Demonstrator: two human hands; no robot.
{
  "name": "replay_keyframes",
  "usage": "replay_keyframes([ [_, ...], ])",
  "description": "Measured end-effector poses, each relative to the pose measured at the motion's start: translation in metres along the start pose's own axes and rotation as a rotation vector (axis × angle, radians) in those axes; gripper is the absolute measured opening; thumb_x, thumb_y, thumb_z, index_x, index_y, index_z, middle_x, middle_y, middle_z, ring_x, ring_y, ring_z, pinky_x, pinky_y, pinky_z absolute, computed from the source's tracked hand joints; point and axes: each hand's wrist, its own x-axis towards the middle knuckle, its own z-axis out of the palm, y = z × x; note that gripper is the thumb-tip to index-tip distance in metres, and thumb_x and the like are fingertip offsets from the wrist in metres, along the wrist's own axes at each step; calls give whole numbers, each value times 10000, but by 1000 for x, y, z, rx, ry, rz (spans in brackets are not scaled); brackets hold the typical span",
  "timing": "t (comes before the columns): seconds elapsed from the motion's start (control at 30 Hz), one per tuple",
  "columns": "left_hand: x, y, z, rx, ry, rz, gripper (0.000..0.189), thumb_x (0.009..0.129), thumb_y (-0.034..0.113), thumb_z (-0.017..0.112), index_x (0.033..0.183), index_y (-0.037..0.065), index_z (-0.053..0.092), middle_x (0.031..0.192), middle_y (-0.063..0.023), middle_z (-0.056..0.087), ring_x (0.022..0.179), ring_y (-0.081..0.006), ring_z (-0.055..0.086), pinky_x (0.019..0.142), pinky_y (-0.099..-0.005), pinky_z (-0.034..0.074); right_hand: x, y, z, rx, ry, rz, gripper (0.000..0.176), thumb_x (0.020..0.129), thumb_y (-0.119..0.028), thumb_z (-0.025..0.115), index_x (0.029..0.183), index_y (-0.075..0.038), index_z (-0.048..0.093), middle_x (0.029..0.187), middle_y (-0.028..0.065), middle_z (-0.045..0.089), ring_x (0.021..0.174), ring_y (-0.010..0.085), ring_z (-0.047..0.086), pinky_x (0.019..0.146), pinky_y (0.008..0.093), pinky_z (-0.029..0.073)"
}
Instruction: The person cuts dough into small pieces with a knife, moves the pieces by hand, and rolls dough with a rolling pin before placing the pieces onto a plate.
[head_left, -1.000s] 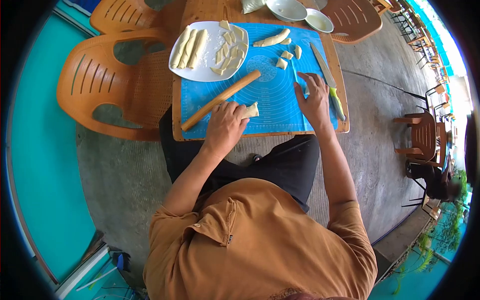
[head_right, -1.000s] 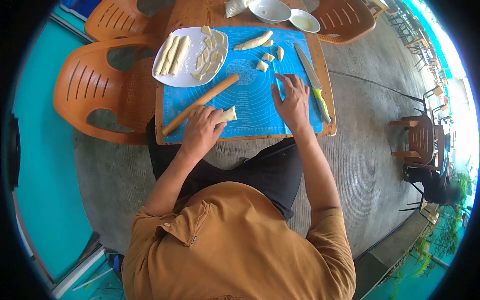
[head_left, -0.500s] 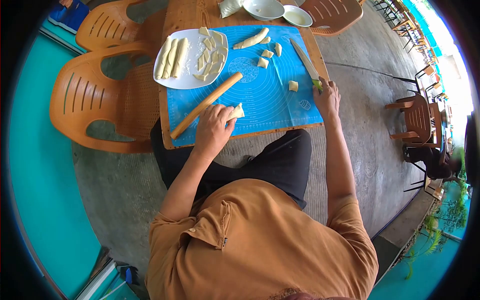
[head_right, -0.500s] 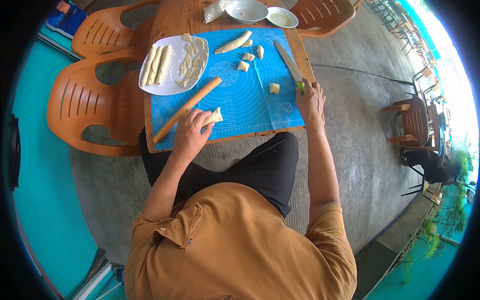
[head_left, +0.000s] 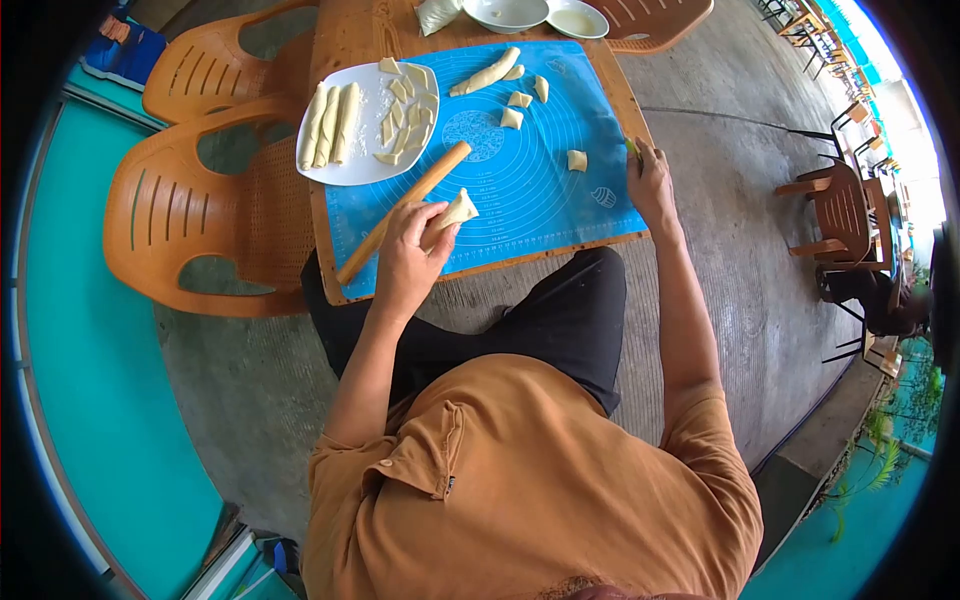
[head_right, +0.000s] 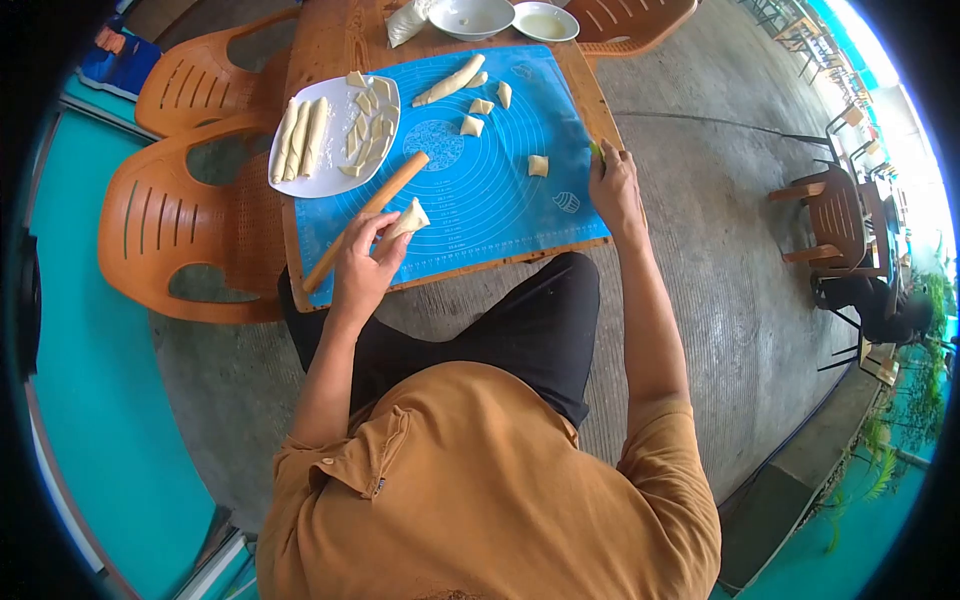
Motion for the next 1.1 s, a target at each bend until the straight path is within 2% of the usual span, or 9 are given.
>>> replay_keyframes([
  [0.07,7,6,7,52,26,108,325,974,147,825,1259,29,722,1181,-138,710,1068,-308,692,952,-435,575,-5,-9,-9,22,2,26,405,1136,-233,560,1456,1,645,1293,292,669,1167,431,696,1040,508,551],
  [0.13,17,16,17,46,22,138,316,966,140,827,1243,32,722,1184,-136,713,1085,-321,698,954,-450,577,-16,-21,-21,42,5,56,412,1151,-243,539,1469,3,632,1256,280,678,1131,398,722,1016,492,566],
  [0.2,31,21,29,70,-56,175,309,950,143,825,1218,45,707,1139,-133,699,1087,-354,684,938,-469,573,-34,-36,-35,231,-24,159,401,1160,-217,545,1489,2,611,1139,197,678,971,268,751,887,411,593],
  [0.23,37,21,37,83,-37,219,295,937,137,825,1189,40,707,1115,-125,698,1057,-356,679,930,-469,571,-47,-40,-42,230,-20,168,401,1160,-217,545,1489,2,611,1139,197,678,971,268,751,887,411,593],
  [0.3,47,19,53,109,-73,219,289,939,142,822,1184,38,710,1109,-126,697,1053,-354,677,935,-467,569,-76,-50,-58,423,-98,151,387,1163,-179,555,1508,-7,594,1027,101,616,809,151,674,761,328,557],
  [0.4,53,12,72,169,-109,237,282,942,158,819,1176,36,718,1098,-127,695,1048,-344,674,942,-461,566,-126,-90,-88,562,-235,318,391,1146,-143,590,1514,-12,587,976,55,562,754,128,596,717,304,517],
  [0.63,47,11,77,224,-42,261,276,950,191,820,1180,58,746,1101,-116,696,1046,-317,677,939,-445,568,-202,-125,-112,657,-507,304,431,1143,-131,578,1553,-1,547,1024,74,499,826,161,580,760,332,509],
  [0.77,47,11,78,212,-35,252,248,959,195,814,1164,66,759,1108,-110,702,1042,-320,685,926,-446,572,-212,-134,-111,642,-545,247,439,1150,-158,567,1558,2,539,1019,107,500,894,226,571,827,371,501],
  [1.1,46,11,77,186,15,254,158,937,140,833,1043,46,764,1055,-92,737,988,-303,709,868,-434,586,-209,-142,-110,621,-585,245,426,1149,-160,567,1551,-19,555,1044,116,531,892,237,582,836,380,508],
])
